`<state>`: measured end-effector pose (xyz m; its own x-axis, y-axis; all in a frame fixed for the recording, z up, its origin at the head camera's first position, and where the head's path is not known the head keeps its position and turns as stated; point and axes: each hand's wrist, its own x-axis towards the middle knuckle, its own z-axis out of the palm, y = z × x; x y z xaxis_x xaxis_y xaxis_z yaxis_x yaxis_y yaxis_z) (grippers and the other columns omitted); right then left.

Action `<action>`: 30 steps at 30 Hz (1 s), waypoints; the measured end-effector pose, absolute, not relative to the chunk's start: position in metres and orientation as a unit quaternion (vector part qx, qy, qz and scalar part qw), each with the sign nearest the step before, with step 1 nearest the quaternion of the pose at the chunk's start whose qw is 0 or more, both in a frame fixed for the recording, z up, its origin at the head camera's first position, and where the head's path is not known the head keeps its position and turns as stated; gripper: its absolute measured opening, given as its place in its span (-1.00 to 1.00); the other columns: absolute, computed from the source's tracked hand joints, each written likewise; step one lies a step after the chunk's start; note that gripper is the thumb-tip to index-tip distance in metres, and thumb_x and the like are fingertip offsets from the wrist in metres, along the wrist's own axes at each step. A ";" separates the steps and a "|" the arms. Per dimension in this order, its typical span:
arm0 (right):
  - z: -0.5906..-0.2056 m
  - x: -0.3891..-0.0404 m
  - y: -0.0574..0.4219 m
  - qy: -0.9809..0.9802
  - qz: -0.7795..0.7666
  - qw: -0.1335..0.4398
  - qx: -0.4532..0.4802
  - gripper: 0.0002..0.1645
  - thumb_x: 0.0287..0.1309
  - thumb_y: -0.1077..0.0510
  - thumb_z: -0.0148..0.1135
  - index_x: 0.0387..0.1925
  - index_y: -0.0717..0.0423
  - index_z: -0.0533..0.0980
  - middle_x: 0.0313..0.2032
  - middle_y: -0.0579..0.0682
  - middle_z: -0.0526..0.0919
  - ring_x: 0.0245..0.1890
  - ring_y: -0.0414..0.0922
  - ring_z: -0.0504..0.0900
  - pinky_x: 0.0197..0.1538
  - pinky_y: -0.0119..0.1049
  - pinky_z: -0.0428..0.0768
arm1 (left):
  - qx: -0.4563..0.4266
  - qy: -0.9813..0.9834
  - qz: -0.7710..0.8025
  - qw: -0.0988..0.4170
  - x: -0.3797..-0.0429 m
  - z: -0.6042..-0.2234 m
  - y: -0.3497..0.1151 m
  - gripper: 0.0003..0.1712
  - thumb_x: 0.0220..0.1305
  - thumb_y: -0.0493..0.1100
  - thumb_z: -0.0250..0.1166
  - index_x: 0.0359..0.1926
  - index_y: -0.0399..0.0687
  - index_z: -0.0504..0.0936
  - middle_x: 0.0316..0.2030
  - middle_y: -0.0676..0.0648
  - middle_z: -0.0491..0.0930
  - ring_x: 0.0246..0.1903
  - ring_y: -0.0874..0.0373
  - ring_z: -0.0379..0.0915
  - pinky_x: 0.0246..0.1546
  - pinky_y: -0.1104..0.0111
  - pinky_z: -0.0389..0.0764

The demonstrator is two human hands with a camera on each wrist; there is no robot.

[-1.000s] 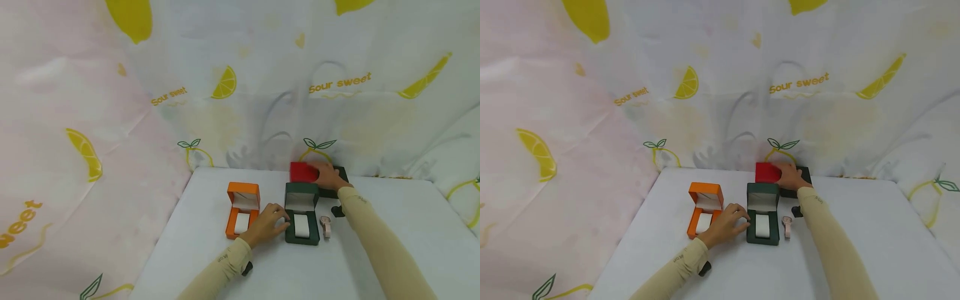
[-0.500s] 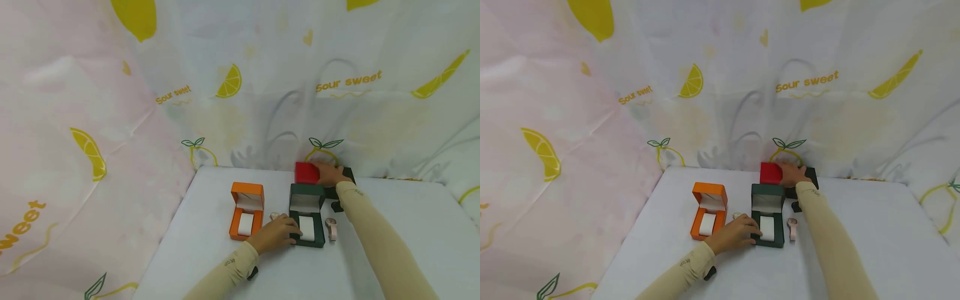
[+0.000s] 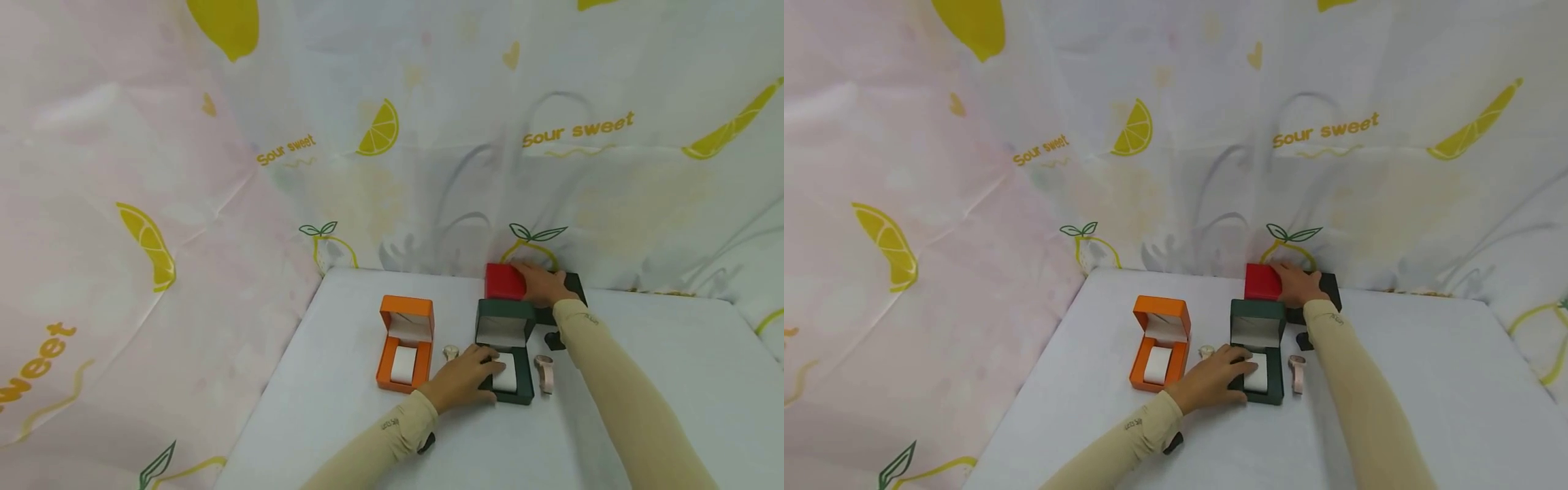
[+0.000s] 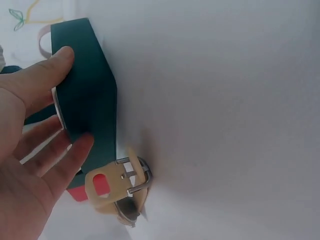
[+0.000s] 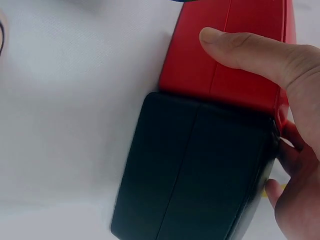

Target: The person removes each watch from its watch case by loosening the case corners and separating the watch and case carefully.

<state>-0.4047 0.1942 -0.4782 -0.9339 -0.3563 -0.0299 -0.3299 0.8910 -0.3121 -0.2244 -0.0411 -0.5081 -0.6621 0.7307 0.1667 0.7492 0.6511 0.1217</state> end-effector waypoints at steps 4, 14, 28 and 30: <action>-0.480 -0.404 0.194 0.971 -0.158 0.034 -0.175 0.11 -0.10 0.02 0.51 0.43 0.17 0.14 0.36 0.31 0.19 0.25 0.28 0.22 0.05 0.42 0.10 | -0.412 -0.906 -0.091 0.038 -0.227 -0.507 -0.042 -0.35 0.08 0.10 0.47 0.22 0.16 0.57 0.22 0.06 0.43 0.16 0.22 0.33 0.12 0.58 0.36; -0.475 -0.402 0.195 0.969 -0.162 0.040 -0.181 0.09 -0.05 0.06 0.48 0.44 0.18 0.12 0.38 0.30 0.17 0.26 0.30 0.20 0.04 0.41 0.12 | -0.423 -0.903 -0.077 0.028 -0.231 -0.507 -0.045 -0.35 0.07 0.07 0.48 0.22 0.17 0.57 0.24 0.06 0.44 0.18 0.22 0.34 0.14 0.59 0.34; -0.456 -0.398 0.194 0.955 -0.232 -0.015 -0.183 0.20 -0.28 -0.03 0.59 0.41 0.09 0.17 0.24 0.26 0.33 0.16 0.25 0.27 0.03 0.39 0.19 | -0.430 -0.899 -0.071 0.037 -0.225 -0.505 -0.052 -0.30 0.09 0.18 0.44 0.25 0.15 0.53 0.25 0.05 0.42 0.19 0.23 0.34 0.15 0.56 0.36; -0.446 -0.395 0.192 0.953 -0.242 -0.019 -0.180 0.25 -0.30 -0.05 0.61 0.43 0.09 0.15 0.28 0.26 0.28 0.16 0.24 0.28 0.05 0.39 0.23 | -0.429 -0.899 -0.079 0.042 -0.224 -0.506 -0.056 -0.30 0.10 0.20 0.43 0.25 0.14 0.53 0.23 0.06 0.42 0.18 0.25 0.34 0.15 0.57 0.35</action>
